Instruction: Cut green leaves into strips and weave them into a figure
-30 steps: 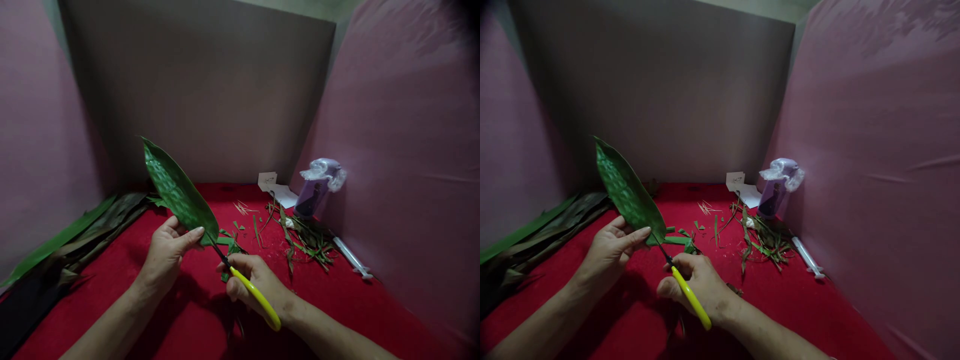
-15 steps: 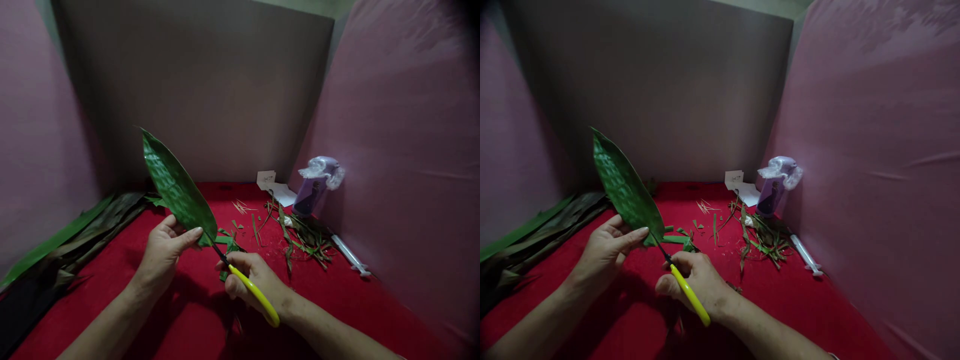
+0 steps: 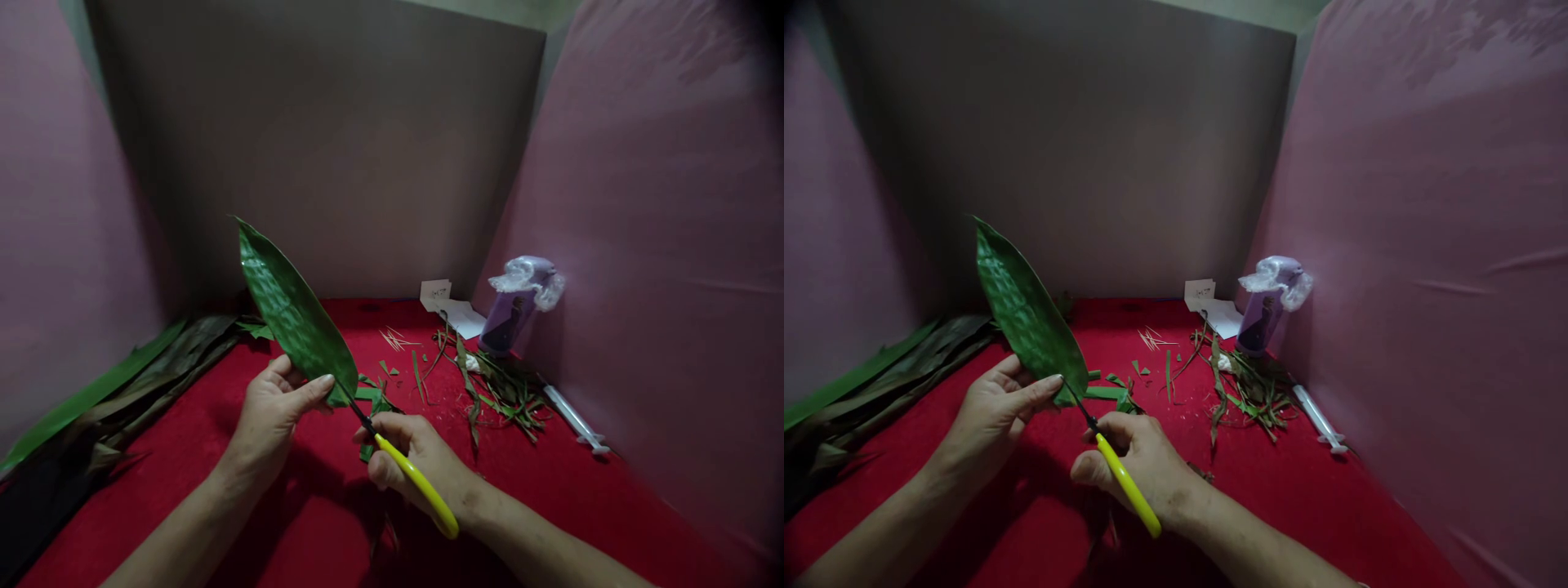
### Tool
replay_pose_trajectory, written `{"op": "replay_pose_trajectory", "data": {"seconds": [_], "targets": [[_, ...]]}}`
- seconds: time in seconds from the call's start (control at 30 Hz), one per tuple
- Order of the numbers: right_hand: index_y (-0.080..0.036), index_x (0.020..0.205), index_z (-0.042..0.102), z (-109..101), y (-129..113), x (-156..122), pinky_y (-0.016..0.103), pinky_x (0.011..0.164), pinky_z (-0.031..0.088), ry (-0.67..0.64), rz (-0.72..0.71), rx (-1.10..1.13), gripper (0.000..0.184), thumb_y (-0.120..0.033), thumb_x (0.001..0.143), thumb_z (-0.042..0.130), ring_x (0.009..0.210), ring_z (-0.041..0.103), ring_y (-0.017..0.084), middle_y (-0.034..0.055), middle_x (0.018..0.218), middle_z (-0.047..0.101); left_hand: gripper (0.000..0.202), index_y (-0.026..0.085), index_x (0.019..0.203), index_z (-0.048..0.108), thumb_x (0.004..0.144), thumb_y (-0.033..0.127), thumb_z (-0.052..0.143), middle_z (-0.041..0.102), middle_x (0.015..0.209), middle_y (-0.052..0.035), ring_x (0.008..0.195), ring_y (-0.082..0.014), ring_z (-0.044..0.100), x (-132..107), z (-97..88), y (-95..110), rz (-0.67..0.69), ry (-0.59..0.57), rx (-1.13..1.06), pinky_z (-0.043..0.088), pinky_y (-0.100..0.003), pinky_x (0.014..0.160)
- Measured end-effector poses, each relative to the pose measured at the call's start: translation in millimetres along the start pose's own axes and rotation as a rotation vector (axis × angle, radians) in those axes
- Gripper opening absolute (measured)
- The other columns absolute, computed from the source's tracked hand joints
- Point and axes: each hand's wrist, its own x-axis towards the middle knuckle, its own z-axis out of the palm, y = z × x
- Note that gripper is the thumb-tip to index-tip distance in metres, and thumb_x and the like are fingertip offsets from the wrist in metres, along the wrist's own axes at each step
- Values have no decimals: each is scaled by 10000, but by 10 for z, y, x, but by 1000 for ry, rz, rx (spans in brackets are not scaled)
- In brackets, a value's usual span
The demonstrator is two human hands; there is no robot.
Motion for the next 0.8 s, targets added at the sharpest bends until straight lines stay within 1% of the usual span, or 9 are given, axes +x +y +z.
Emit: {"op": "replay_pose_trajectory", "data": {"seconds": [0.13,0.27,0.43,0.63,0.8], "targets": [[-148,953,602,-14,31,-1,212,485,302,-11,-17,-46,568,-657,701,596,566,367,91,-21,661,456,317,143,898,644,614,185,777,711,759,-40,610,-162,652,14,-9,13,10,-4,-26,550,-266,561],[-149,930,598,-11,42,-4,211,478,282,-12,-28,-30,550,-648,699,605,566,331,92,-35,637,406,313,145,902,643,621,186,775,701,742,-29,608,-152,644,1,-12,40,22,6,-14,543,-249,555],[-144,916,595,2,37,5,211,470,262,-4,-28,5,555,-646,681,626,553,296,85,-43,628,378,319,147,910,632,627,196,771,691,714,-25,614,-167,647,-30,-8,27,7,-27,29,545,-266,554],[-137,933,599,14,76,10,209,468,283,4,16,37,603,-674,660,622,535,350,82,-42,610,417,309,146,900,630,631,207,769,686,705,-21,572,-147,629,-27,8,-5,-10,-33,37,543,-270,571],[-132,937,593,37,80,5,209,470,280,23,27,71,628,-686,643,627,528,349,81,-45,599,411,306,150,909,624,643,208,764,693,738,-33,673,-181,661,-35,1,-22,0,-37,35,546,-268,592]]}}
